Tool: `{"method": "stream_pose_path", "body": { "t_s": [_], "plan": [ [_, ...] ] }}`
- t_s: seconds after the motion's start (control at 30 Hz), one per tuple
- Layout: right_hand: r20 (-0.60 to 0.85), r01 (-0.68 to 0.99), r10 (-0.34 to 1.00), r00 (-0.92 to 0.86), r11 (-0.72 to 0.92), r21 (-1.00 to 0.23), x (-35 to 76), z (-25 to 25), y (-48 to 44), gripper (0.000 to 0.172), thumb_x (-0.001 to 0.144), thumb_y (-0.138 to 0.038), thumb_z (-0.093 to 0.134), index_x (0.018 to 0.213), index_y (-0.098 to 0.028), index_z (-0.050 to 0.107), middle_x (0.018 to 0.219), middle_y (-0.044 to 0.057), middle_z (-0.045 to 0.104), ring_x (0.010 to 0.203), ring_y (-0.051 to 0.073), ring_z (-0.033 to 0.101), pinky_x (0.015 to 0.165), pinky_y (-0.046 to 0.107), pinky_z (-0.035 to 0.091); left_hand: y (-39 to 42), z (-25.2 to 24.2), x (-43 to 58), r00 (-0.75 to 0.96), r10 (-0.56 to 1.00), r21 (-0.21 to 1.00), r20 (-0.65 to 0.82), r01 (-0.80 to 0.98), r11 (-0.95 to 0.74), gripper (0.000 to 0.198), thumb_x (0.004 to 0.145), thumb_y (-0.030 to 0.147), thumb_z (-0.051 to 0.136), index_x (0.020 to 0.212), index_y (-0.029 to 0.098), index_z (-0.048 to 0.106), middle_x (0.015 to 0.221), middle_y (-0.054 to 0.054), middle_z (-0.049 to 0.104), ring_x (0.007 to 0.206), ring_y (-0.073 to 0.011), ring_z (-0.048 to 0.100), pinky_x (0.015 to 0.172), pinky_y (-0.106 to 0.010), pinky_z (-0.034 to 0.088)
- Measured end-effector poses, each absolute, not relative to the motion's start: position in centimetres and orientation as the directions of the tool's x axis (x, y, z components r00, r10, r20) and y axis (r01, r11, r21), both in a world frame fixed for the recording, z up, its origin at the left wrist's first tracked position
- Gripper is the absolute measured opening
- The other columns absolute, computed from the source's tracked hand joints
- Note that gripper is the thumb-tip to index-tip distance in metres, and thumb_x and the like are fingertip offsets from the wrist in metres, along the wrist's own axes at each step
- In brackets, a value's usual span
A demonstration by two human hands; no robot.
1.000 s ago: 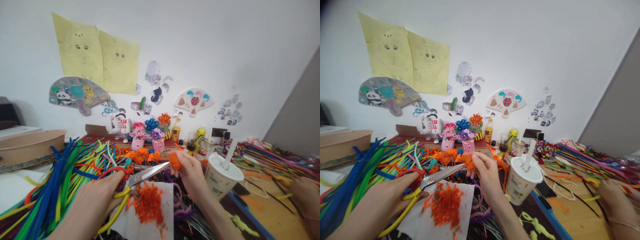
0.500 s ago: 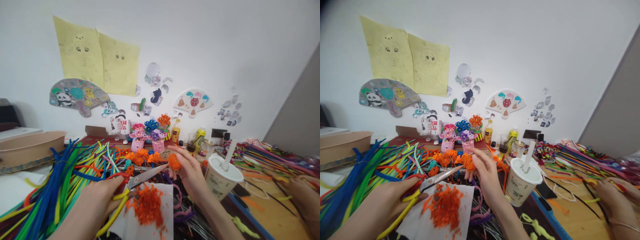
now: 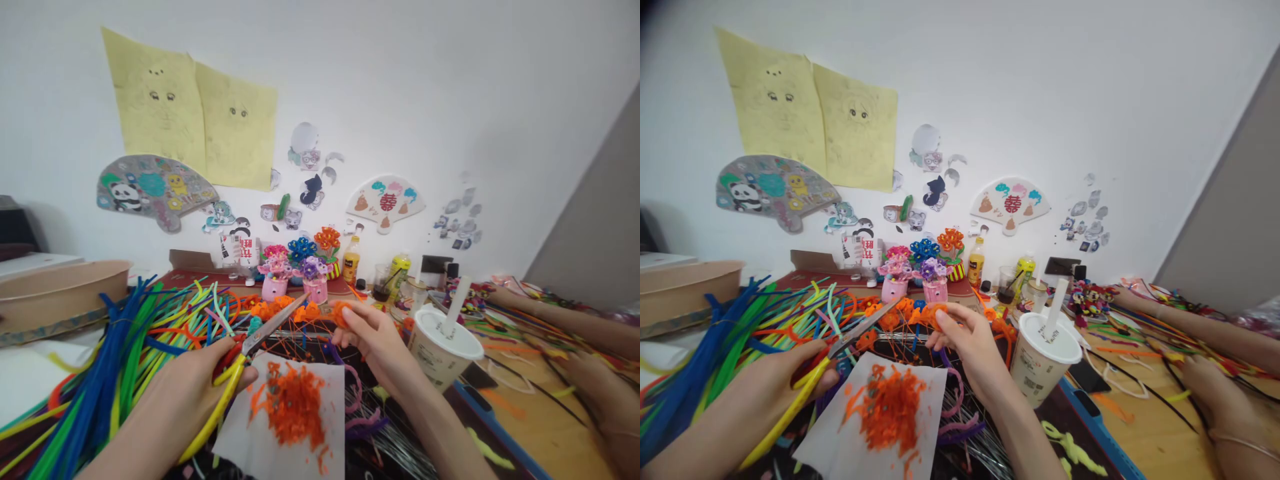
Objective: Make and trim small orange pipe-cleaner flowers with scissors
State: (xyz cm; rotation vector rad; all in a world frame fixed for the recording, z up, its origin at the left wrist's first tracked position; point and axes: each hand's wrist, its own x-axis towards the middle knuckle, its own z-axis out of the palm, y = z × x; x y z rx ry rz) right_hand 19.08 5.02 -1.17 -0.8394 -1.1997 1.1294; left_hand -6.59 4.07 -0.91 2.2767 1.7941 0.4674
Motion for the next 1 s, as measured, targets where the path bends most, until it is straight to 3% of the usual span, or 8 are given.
{"method": "stream_pose_path", "body": {
  "t_s": [0.2, 0.3, 0.43, 0.63, 0.8, 1.0],
  "plan": [
    [0.283, -0.085, 0.958, 0.041, 0.286, -0.955, 18.89, -1.47, 5.28, 0.035, 0.075, -0.048, 0.071, 0.075, -0.013, 0.067, 0.057, 0.002, 0.064, 0.041, 0.008, 0.05, 0.039, 0.019, 0.033, 4.19, -0.95, -6.35, 0.227, 0.953, 0.171, 0.199, 0.95, -0.262, 0.029, 0.082, 0.044, 0.04, 0.097, 0.021, 0.047, 0.091, -0.011, 0.068, 0.086, -0.0313, 0.066, 0.067, -0.034, 0.044],
    [0.267, -0.084, 0.964, 0.008, 0.267, -0.96, 18.71, -1.42, 5.09, 0.038, 0.078, -0.051, 0.067, 0.074, -0.013, 0.066, 0.05, 0.0, 0.061, 0.036, 0.007, 0.046, 0.037, 0.017, 0.029, 4.08, -1.1, -6.03, 0.255, 0.956, 0.176, 0.143, 0.944, -0.278, 0.032, 0.084, 0.046, 0.039, 0.101, 0.02, 0.048, 0.086, -0.009, 0.07, 0.082, -0.0311, 0.067, 0.066, -0.034, 0.044],
    [0.248, -0.117, 0.968, -0.032, 0.243, -0.963, 18.52, -1.3, 4.84, 0.04, 0.079, -0.052, 0.065, 0.074, -0.012, 0.066, 0.042, -0.002, 0.056, 0.033, 0.005, 0.042, 0.037, 0.016, 0.027, 4.03, -1.36, -5.82, 0.307, 0.946, 0.176, 0.107, 0.93, -0.322, 0.03, 0.087, 0.048, 0.038, 0.089, 0.022, 0.052, 0.086, -0.008, 0.07, 0.078, -0.0284, 0.068, 0.065, -0.032, 0.043],
    [0.252, -0.185, 0.966, -0.062, 0.237, -0.954, 18.55, -1.06, 4.71, 0.039, 0.078, -0.05, 0.067, 0.07, -0.011, 0.065, 0.056, 0.0, 0.06, 0.039, 0.005, 0.048, 0.037, 0.015, 0.03, 4.38, -1.73, -6.14, 0.352, 0.929, 0.17, 0.111, 0.915, -0.367, 0.032, 0.087, 0.051, 0.04, 0.083, 0.022, 0.052, 0.077, -0.006, 0.069, 0.072, -0.0255, 0.067, 0.061, -0.03, 0.042],
    [0.24, -0.22, 0.969, -0.062, 0.221, -0.95, 18.39, -0.83, 4.64, 0.04, 0.076, -0.051, 0.069, 0.069, -0.012, 0.064, 0.048, -0.001, 0.056, 0.037, 0.004, 0.044, 0.037, 0.014, 0.029, 4.21, -1.52, -5.95, 0.351, 0.934, 0.171, 0.07, 0.918, -0.358, 0.036, 0.087, 0.051, 0.038, 0.087, 0.02, 0.057, 0.079, -0.007, 0.07, 0.073, -0.0261, 0.068, 0.061, -0.03, 0.043],
    [0.248, -0.242, 0.968, -0.042, 0.231, -0.942, 18.37, -0.91, 4.64, 0.04, 0.075, -0.051, 0.07, 0.072, -0.011, 0.066, 0.057, 0.002, 0.061, 0.042, 0.006, 0.049, 0.039, 0.015, 0.032, 4.18, -1.25, -5.65, 0.357, 0.933, 0.184, 0.045, 0.915, -0.359, 0.036, 0.088, 0.047, 0.036, 0.089, 0.02, 0.06, 0.082, -0.008, 0.072, 0.077, -0.0268, 0.069, 0.064, -0.031, 0.044]
  ]
}}
